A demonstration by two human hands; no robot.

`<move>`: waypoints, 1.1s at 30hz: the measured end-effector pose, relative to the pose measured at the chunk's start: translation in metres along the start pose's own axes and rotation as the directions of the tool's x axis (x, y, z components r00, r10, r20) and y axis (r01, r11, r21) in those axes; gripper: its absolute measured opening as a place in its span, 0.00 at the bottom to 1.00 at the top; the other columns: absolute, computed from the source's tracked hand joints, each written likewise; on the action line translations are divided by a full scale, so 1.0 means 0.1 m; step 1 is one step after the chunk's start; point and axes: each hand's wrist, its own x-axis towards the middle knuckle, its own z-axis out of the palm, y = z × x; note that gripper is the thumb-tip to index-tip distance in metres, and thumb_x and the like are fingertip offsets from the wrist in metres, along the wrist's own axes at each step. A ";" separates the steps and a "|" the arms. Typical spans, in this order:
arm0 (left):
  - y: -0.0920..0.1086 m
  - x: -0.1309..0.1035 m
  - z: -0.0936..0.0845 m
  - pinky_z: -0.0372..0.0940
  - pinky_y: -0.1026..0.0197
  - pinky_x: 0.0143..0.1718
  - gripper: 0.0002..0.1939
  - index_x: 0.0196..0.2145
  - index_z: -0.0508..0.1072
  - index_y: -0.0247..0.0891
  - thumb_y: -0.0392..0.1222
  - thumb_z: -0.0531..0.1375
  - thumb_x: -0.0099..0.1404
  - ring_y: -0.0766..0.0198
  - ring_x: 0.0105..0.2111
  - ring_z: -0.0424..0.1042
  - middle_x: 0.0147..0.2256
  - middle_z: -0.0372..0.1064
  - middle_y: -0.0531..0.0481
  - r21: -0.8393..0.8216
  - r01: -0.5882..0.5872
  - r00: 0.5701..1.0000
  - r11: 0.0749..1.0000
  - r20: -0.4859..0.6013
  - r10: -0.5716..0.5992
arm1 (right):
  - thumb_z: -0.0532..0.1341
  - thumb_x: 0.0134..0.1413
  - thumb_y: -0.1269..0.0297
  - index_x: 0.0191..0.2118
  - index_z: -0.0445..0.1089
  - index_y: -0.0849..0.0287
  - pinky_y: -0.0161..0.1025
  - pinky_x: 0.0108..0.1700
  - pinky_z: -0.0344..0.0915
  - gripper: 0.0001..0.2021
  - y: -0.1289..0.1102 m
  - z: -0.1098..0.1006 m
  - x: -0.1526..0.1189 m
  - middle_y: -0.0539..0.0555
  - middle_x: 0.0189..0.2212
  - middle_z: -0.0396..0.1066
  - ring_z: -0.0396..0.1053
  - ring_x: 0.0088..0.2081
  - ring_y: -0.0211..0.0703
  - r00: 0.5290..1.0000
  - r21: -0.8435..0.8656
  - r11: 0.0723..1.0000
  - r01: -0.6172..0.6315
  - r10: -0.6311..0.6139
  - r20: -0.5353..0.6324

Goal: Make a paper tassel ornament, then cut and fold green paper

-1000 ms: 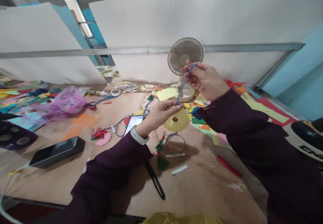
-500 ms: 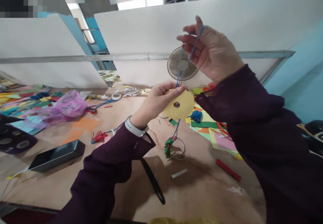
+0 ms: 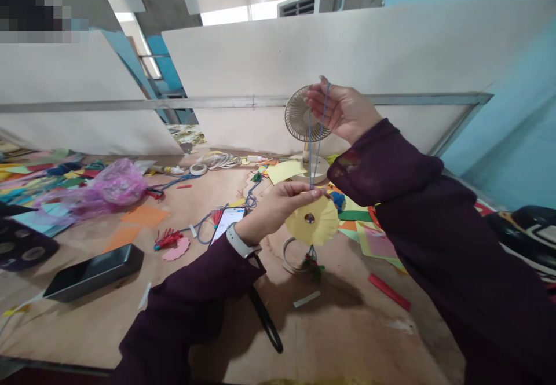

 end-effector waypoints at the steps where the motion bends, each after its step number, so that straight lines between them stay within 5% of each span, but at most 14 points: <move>1: -0.04 -0.02 0.00 0.63 0.65 0.30 0.13 0.34 0.78 0.35 0.49 0.66 0.58 0.66 0.28 0.72 0.32 0.75 0.48 -0.008 0.016 1.000 1.000 0.004 -0.016 | 0.58 0.61 0.63 0.32 0.70 0.59 0.32 0.42 0.70 0.08 0.02 -0.05 0.04 0.48 0.29 0.77 0.74 0.38 0.33 1.000 0.007 1.000 -0.002 0.002 -0.022; 16: -0.14 -0.07 -0.02 0.63 0.65 0.32 0.15 0.32 0.79 0.35 0.50 0.68 0.55 0.65 0.30 0.72 0.32 0.75 0.47 -0.097 0.116 0.992 0.989 -0.031 -0.119 | 0.60 0.55 0.71 0.32 0.71 0.62 0.30 0.35 0.69 0.03 0.46 -0.44 0.03 0.51 0.26 0.77 0.74 0.31 0.33 0.980 0.033 0.982 -0.184 0.186 -0.073; 24: -0.20 0.01 -0.05 0.63 0.67 0.31 0.13 0.32 0.78 0.35 0.47 0.69 0.53 0.68 0.28 0.71 0.31 0.75 0.50 -0.187 -0.002 0.985 0.982 -0.172 -0.031 | 0.64 0.38 0.73 0.30 0.73 0.60 0.31 0.25 0.63 0.08 1.03 -0.48 -0.62 0.49 0.21 0.73 0.67 0.21 0.35 0.942 -0.046 0.944 -0.327 0.322 -0.088; 30: -0.27 0.08 -0.10 0.65 0.65 0.31 0.15 0.32 0.78 0.34 0.49 0.68 0.53 0.66 0.28 0.71 0.29 0.74 0.49 -0.188 -0.063 0.957 0.980 -0.291 0.006 | 0.58 0.42 0.53 0.26 0.72 0.57 0.36 0.31 0.66 0.13 1.23 -0.41 -1.29 0.51 0.24 0.73 0.70 0.28 0.41 0.938 0.094 0.943 -0.319 0.329 -0.114; 33: -0.34 0.14 -0.12 0.64 0.67 0.28 0.17 0.31 0.78 0.34 0.51 0.69 0.50 0.67 0.25 0.70 0.26 0.73 0.50 -0.169 -0.060 0.944 0.984 -0.330 0.001 | 0.64 0.42 0.58 0.31 0.73 0.56 0.36 0.34 0.67 0.10 1.27 -0.31 -1.49 0.50 0.29 0.75 0.71 0.31 0.42 0.935 0.113 0.931 -0.348 0.354 -0.035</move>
